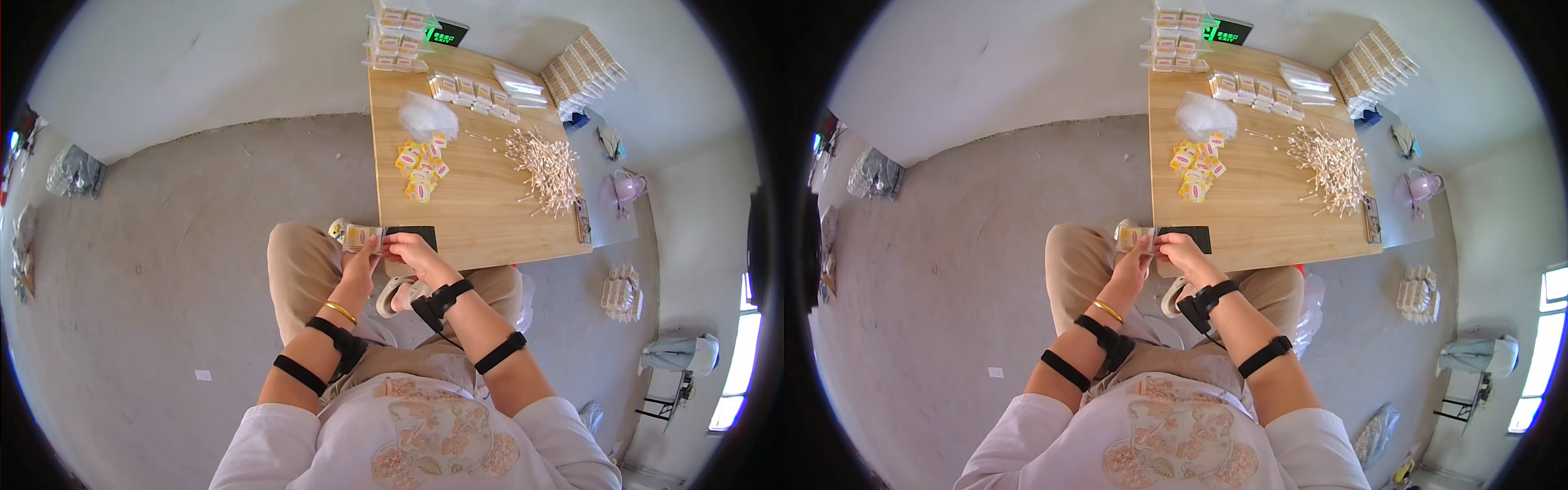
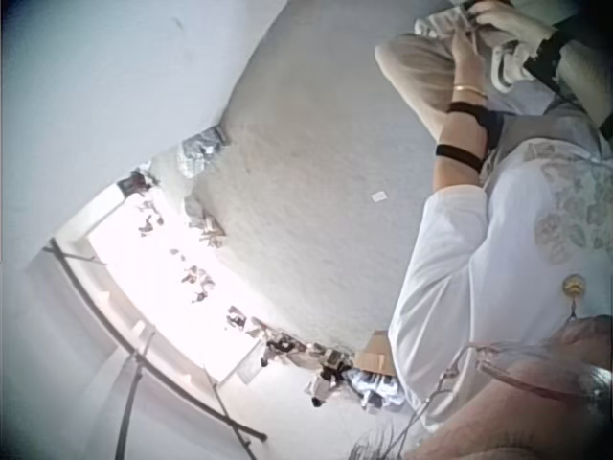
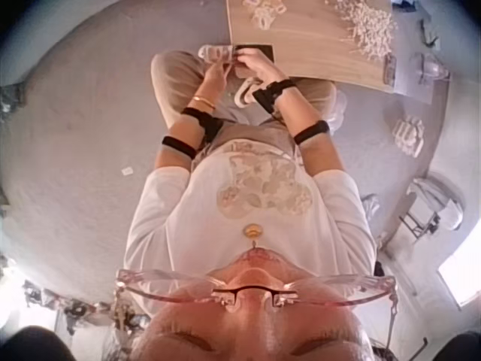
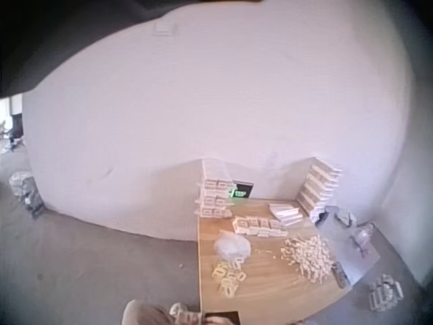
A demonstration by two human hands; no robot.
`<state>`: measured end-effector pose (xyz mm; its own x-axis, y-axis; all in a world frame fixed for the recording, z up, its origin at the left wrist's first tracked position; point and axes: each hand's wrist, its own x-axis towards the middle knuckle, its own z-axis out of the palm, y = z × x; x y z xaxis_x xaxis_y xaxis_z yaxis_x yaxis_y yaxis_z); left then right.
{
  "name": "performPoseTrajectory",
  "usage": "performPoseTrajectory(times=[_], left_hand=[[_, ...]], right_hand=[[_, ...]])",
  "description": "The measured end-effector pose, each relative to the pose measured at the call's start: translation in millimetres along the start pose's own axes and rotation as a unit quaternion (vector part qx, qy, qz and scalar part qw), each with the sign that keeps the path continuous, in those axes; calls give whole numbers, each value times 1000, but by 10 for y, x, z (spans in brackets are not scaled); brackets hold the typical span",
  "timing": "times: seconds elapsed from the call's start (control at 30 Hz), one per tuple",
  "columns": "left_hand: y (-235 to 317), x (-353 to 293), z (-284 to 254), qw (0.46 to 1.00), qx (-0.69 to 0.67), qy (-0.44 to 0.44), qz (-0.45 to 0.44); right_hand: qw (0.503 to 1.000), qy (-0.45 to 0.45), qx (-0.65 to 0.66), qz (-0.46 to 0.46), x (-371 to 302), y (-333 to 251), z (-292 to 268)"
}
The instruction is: Manually counting and packing wooden cotton swabs into plastic bags and sealing them.
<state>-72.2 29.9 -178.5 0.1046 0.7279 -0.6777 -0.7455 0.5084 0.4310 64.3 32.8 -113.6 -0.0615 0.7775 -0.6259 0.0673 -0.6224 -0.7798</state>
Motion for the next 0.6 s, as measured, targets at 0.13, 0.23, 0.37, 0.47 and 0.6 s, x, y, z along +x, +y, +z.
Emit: performPoseTrajectory(times=[0.13, 0.23, 0.37, 0.47, 0.6], left_hand=[[60, 13, -32, 999, 12, -23, -22], [63, 28, -20, 999, 21, -12, -28], [82, 87, -103, 1000, 7, -15, -25], [157, 63, -119, 999, 9, -29, -10], [253, -16, -55, 999, 41, -14, 13]], right_hand=[[1000, 3, -2, 19, 12, 13, 28], [996, 66, -57, -7, 21, 23, 39], [999, 39, -10, 14, -31, -20, 161], [1000, 17, 0, 15, -101, -90, 168], [1000, 22, -2, 2, -51, -49, 189]])
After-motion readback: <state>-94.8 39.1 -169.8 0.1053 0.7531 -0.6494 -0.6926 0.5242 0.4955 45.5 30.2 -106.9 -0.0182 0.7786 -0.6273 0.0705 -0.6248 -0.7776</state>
